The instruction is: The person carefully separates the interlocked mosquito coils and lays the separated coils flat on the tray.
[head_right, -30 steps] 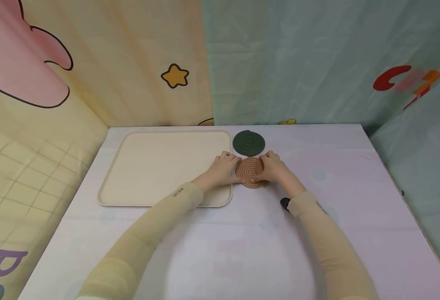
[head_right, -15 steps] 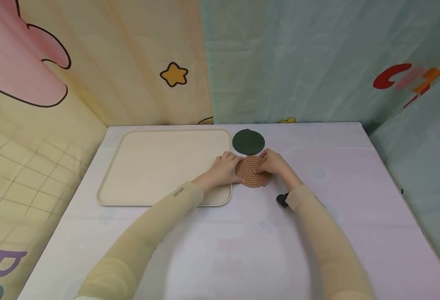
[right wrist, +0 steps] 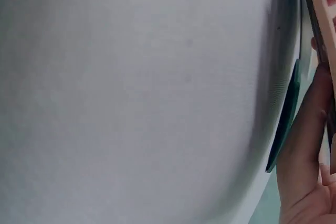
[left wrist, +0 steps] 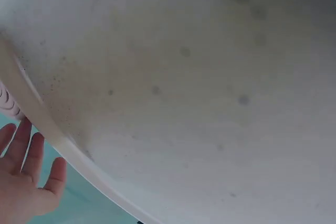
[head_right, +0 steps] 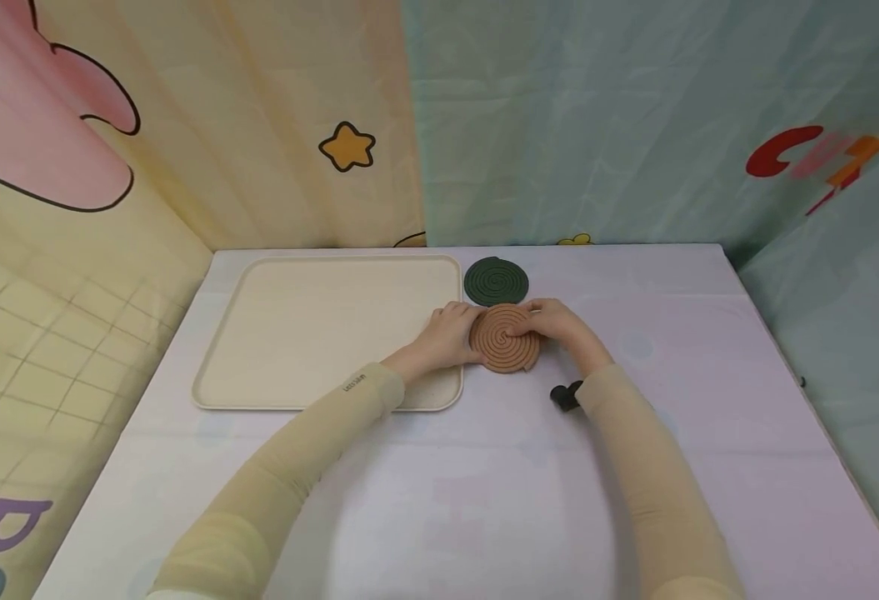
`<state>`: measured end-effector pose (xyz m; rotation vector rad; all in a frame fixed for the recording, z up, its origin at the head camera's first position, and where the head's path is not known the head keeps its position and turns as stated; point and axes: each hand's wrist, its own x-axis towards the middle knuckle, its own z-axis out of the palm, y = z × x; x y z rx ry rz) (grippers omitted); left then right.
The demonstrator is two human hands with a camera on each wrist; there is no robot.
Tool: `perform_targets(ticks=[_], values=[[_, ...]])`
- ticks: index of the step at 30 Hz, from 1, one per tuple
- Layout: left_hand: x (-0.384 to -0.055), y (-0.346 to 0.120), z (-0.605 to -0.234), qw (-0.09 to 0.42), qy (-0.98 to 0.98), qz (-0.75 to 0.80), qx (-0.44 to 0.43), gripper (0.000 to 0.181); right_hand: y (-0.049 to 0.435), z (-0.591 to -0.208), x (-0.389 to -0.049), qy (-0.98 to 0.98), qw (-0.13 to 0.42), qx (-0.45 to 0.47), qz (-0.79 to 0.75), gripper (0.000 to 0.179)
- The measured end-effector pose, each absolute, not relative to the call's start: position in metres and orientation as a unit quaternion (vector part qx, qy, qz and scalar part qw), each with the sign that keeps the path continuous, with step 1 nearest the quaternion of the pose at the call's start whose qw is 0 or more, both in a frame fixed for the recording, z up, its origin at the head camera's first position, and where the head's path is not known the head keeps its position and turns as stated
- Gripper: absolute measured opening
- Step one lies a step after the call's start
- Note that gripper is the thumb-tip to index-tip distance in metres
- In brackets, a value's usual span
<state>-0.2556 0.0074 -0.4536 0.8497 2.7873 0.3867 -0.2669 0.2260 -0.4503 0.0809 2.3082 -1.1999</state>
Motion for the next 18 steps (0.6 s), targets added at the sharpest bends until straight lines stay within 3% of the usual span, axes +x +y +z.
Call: perform_targets(ticks=[7,14,18], values=[[-0.26,-0.001,-0.448,0.111,0.901,0.343,0.24,0.082,0.221,-0.44,-0.262,0.789,0.249,0.047,-0.56,0.062],[-0.257,-0.017,-0.43,0.159,0.798,0.549,0.194,0.078,0.203,-0.422,-0.251,0.76,0.203,0.043,-0.617,0.053],[-0.252,-0.024,-0.422,0.15,0.75,0.62,0.175,0.074,0.186,-0.414,-0.242,0.728,0.173,0.032,-0.663,0.049]])
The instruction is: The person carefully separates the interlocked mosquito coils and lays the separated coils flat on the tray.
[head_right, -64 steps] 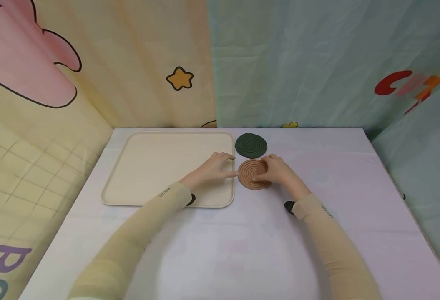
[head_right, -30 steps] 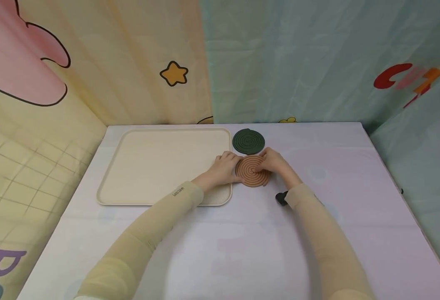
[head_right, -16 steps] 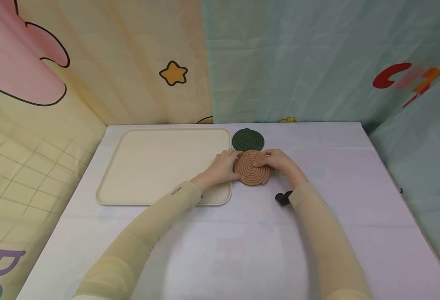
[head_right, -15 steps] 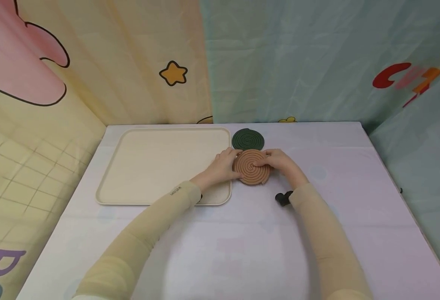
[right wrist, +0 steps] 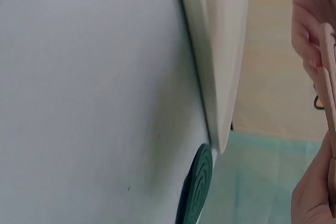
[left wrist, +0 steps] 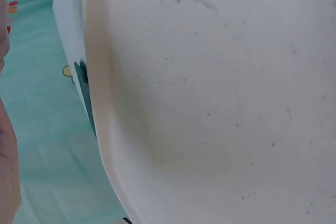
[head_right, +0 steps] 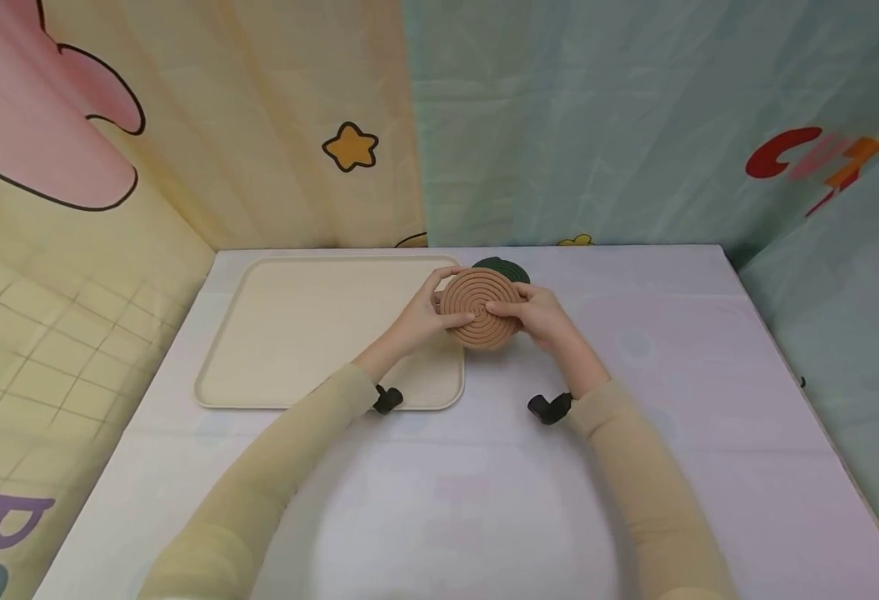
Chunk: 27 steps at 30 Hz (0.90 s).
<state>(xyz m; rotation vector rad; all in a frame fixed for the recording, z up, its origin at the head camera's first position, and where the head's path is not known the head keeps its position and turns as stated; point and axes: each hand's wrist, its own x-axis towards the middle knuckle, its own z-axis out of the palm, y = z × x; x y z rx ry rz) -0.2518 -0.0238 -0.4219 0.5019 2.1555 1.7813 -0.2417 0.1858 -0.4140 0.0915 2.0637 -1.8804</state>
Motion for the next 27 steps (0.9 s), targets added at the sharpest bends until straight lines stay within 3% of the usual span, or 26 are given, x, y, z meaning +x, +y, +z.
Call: perform_targets(ticks=[8,15,18,22,27], values=[[-0.235,-0.036,-0.418,0.107,0.746,0.653,0.077,0.066,0.151,-0.409,-0.222,0.638,0.146,0.027,-0.756,0.028],[-0.216,-0.043,-0.424,0.076,0.744,0.663,0.034,0.058,0.132,-0.416,-0.209,0.587,0.152,0.02,-0.795,0.046],[-0.213,-0.047,-0.426,0.054,0.751,0.657,0.035,0.055,0.129,-0.419,-0.207,0.597,0.148,0.021,-0.788,0.042],[-0.211,-0.054,-0.425,0.043,0.773,0.632,0.035,0.054,0.134,-0.419,-0.21,0.661,0.108,0.02,-0.742,0.031],[-0.211,-0.06,-0.424,0.058,0.794,0.603,0.042,0.054,0.143,-0.415,-0.212,0.751,0.058,0.007,-0.658,0.04]])
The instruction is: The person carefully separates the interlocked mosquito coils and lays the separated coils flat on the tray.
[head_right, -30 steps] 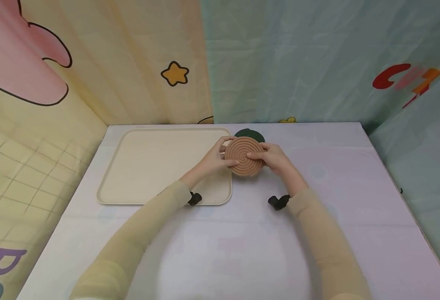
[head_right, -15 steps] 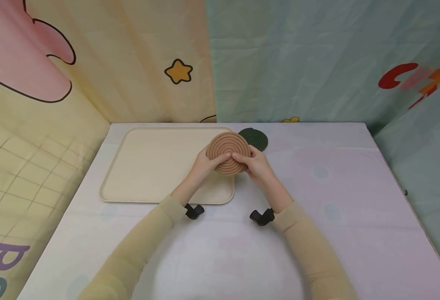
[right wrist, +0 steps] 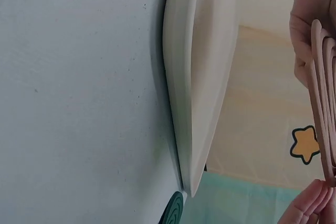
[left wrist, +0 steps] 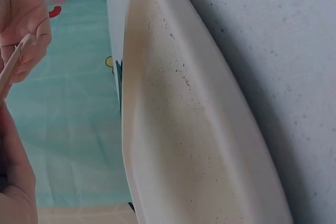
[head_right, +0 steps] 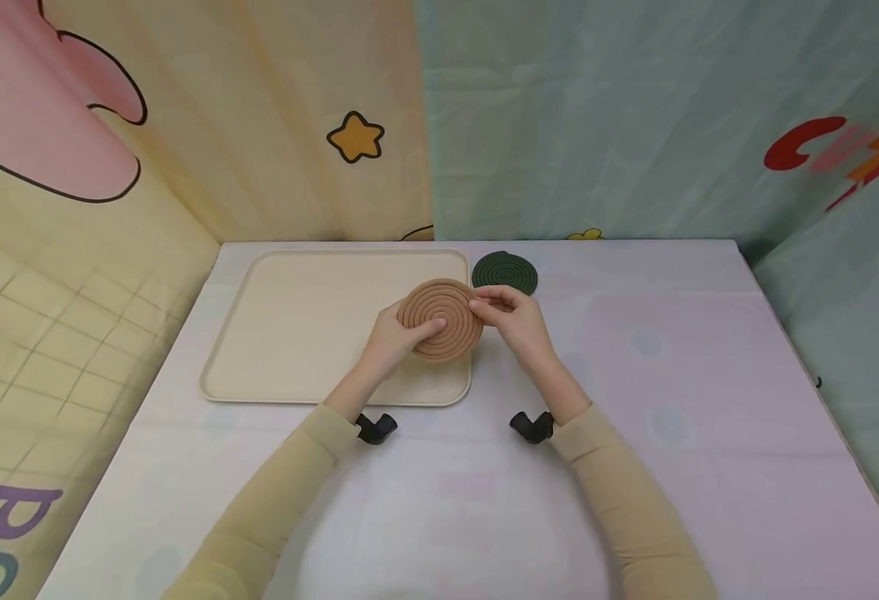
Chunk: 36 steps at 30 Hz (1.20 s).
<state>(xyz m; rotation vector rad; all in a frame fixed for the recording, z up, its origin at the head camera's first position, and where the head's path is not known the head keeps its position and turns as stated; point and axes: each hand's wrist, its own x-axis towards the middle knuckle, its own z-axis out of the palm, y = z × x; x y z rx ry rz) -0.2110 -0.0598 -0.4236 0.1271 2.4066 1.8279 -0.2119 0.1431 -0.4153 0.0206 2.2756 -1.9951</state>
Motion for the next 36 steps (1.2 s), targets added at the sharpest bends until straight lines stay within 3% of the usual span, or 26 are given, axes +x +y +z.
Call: perform_targets(ticks=[13,19,27,36], values=[[-0.206,-0.066,-0.43,0.018,0.738,0.674,-0.007,0.055,0.131,-0.426,-0.203,0.747,0.088,-0.013,-0.659,0.017],[-0.204,-0.071,-0.434,0.016,0.768,0.64,0.019,0.053,0.132,-0.428,-0.203,0.771,0.095,-0.031,-0.629,0.022],[-0.203,-0.072,-0.436,0.05,0.827,0.552,0.096,0.045,0.136,-0.415,-0.206,0.852,0.045,-0.079,-0.516,0.03],[-0.2,-0.076,-0.436,0.067,0.768,0.636,0.032,0.05,0.13,-0.421,-0.205,0.802,0.065,-0.032,-0.593,0.028]])
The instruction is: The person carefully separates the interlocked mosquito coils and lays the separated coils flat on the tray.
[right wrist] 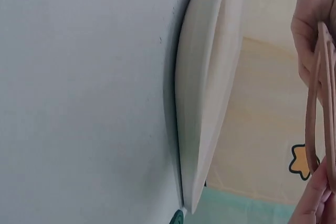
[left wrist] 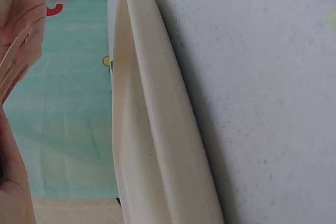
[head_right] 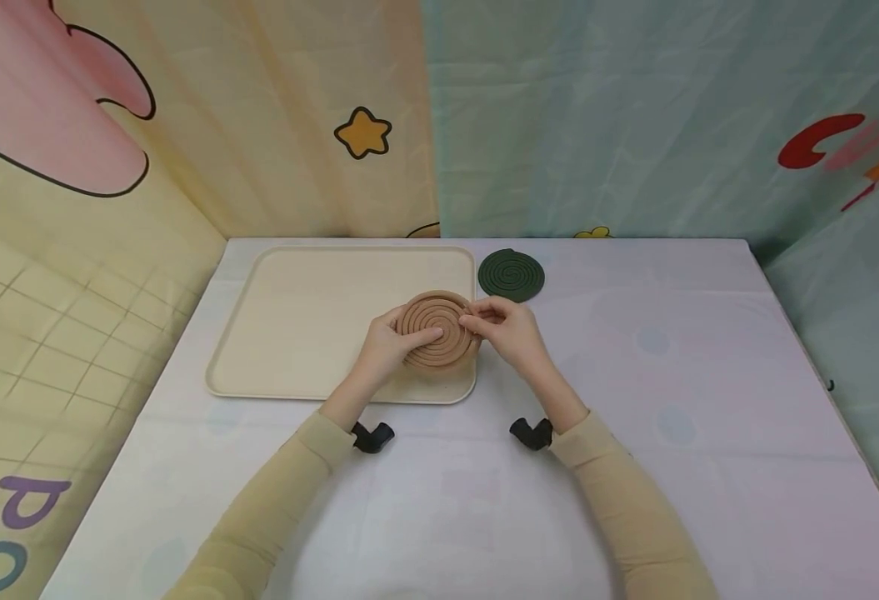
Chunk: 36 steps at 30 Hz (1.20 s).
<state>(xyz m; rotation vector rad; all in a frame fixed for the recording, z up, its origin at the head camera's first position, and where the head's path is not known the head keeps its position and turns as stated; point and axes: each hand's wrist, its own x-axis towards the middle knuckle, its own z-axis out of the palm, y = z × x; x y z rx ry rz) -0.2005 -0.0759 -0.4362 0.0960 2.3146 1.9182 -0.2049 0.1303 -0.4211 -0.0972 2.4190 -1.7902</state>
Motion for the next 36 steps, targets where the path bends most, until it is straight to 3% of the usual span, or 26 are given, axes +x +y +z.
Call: perform_targets(ticks=[6,13,16,22,26,31,36], values=[[-0.195,-0.078,-0.438,0.043,0.727,0.685,-0.015,0.051,0.119,-0.434,-0.196,0.709,0.079,-0.005,-0.7,0.023],[-0.194,-0.079,-0.442,0.002,0.737,0.676,0.018,0.038,0.122,-0.436,-0.193,0.723,0.096,-0.026,-0.683,0.026],[-0.194,-0.08,-0.441,0.016,0.76,0.649,0.029,0.034,0.126,-0.425,-0.194,0.769,0.098,-0.047,-0.63,0.027],[-0.195,-0.078,-0.44,0.081,0.808,0.578,0.085,0.035,0.133,-0.417,-0.2,0.863,0.038,-0.109,-0.492,0.027],[-0.197,-0.077,-0.438,0.106,0.826,0.54,0.12,0.036,0.133,-0.41,-0.201,0.868,0.037,-0.155,-0.469,0.024],[-0.197,-0.076,-0.435,0.107,0.834,0.524,0.134,0.038,0.129,-0.404,-0.202,0.873,0.036,-0.183,-0.45,0.021],[-0.197,-0.075,-0.437,0.096,0.81,0.571,0.092,0.04,0.126,-0.407,-0.204,0.866,0.038,-0.136,-0.479,0.027]])
